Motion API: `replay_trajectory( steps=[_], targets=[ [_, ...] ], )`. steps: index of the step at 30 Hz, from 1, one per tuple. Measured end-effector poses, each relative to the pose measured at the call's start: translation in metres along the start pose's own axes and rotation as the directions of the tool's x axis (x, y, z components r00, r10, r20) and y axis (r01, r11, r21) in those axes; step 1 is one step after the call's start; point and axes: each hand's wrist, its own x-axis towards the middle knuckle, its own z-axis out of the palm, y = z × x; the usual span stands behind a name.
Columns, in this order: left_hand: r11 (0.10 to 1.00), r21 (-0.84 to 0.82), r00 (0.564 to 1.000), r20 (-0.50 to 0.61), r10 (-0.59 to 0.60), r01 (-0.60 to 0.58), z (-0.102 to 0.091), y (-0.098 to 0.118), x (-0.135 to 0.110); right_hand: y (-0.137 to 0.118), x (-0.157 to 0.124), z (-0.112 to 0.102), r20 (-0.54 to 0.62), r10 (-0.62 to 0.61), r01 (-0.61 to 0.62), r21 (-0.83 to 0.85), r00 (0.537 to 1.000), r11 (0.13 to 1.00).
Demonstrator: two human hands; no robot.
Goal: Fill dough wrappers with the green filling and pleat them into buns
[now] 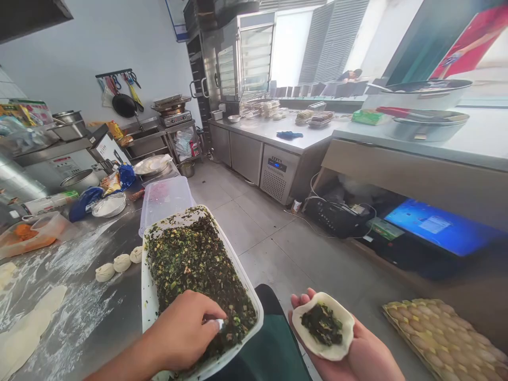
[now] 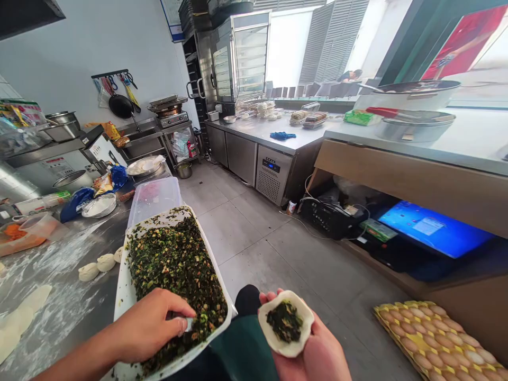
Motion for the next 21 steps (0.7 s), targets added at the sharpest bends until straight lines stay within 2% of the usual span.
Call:
replay_trajectory(
  steps=[2, 4, 6, 9, 12, 14, 16, 18, 20, 21],
  targets=[
    [0.984, -0.121, 0.991, 0.052, -0.124, 0.13, 0.0, -0.013, 0.002, -0.002, -0.004, 0.007, -0.019, 0.005, -0.004, 0.018, 1.0, 1.0],
    [0.932, -0.243, 0.962, 0.116, -0.246, 0.268, 0.0, -0.026, 0.003, -0.003, -0.009, 0.017, -0.012, 0.023, -0.023, 0.051, 1.0, 0.998],
    [0.887, -0.328, 0.945, 0.14, -0.294, 0.325, -0.003, -0.034, 0.003, -0.004, -0.014, 0.029, 0.021, 0.034, -0.036, 0.064, 0.999, 0.997],
    [0.887, -0.37, 0.961, 0.087, -0.264, 0.277, -0.021, -0.03, 0.001, 0.004, -0.023, 0.046, 0.098, 0.031, -0.034, 0.036, 0.995, 0.999],
    [0.902, -0.359, 0.966, -0.008, -0.259, 0.239, -0.046, -0.01, -0.005, 0.025, -0.029, 0.064, 0.199, 0.084, -0.091, 0.026, 0.976, 0.996],
    [0.921, -0.327, 0.962, -0.093, -0.255, 0.212, -0.055, 0.004, -0.01, 0.043, -0.032, 0.075, 0.251, 0.148, -0.161, 0.033, 0.957, 0.986],
    [0.96, -0.249, 0.959, -0.215, -0.186, 0.13, -0.05, 0.012, -0.015, 0.061, -0.035, 0.084, 0.314, 0.22, -0.247, 0.047, 0.924, 0.968],
    [0.995, -0.088, 0.932, -0.364, 0.005, -0.04, -0.031, 0.011, -0.018, 0.074, -0.038, 0.09, 0.394, 0.275, -0.335, 0.09, 0.877, 0.938],
    [0.974, 0.145, 0.829, -0.513, 0.224, -0.174, -0.001, 0.003, -0.019, 0.081, -0.04, 0.093, 0.451, 0.295, -0.391, 0.136, 0.843, 0.91],
    [0.951, 0.25, 0.759, -0.579, 0.297, -0.18, 0.014, -0.003, -0.019, 0.083, -0.04, 0.093, 0.457, 0.299, -0.403, 0.146, 0.837, 0.904]
  ],
)
